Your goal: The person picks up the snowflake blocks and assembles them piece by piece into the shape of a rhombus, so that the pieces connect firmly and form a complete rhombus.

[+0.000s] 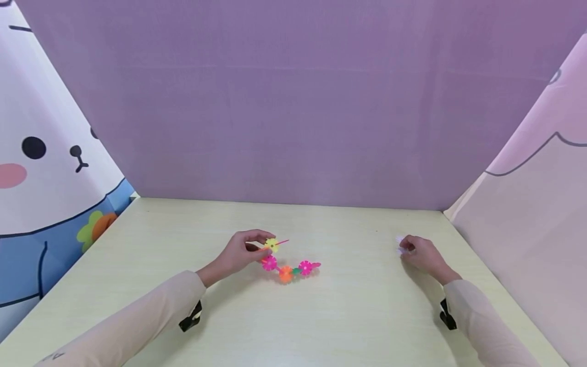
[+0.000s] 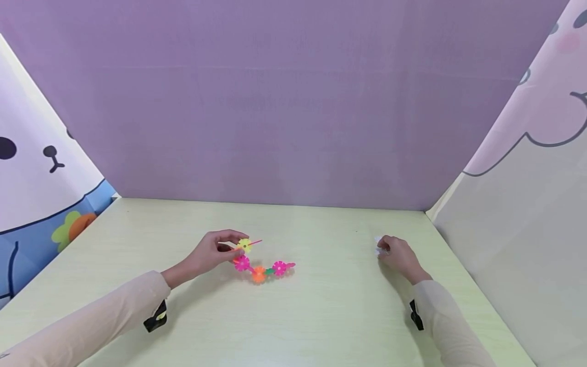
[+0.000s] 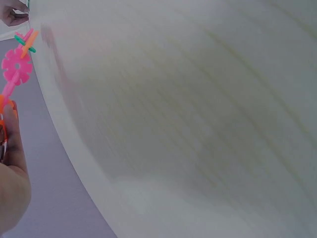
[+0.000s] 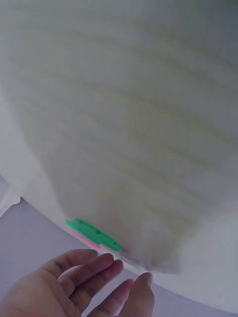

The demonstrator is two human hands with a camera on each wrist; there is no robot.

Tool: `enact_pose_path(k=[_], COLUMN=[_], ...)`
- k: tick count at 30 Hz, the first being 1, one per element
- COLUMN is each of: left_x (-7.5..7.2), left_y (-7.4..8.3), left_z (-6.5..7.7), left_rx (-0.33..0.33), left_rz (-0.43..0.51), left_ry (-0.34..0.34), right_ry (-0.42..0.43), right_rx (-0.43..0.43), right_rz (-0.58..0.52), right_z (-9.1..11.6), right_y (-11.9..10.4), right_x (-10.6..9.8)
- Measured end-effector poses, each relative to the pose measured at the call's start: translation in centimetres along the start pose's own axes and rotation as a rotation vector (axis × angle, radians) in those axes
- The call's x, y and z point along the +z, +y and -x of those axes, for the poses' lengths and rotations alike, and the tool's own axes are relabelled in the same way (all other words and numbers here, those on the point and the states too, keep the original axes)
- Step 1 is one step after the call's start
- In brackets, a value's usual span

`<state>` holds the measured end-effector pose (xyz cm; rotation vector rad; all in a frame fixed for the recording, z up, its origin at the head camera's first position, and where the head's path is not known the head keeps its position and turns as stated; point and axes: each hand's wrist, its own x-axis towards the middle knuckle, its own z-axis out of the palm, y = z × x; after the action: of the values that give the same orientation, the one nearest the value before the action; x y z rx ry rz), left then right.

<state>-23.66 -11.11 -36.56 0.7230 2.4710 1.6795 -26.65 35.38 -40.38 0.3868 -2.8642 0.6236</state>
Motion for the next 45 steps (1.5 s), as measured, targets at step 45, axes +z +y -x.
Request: enact_pose_path(k=[45], left_x=[0.1], left_y=[-0.4], left_z=[-0.1], left_rx=[0.012], left_rz=[0.015], left_ry=[0.016], right_ry=[-0.006], right_rx=[0.054], right_rz=[-0.469], right_z=[-1.7], right_y=[-3.9], right_x=[0.4])
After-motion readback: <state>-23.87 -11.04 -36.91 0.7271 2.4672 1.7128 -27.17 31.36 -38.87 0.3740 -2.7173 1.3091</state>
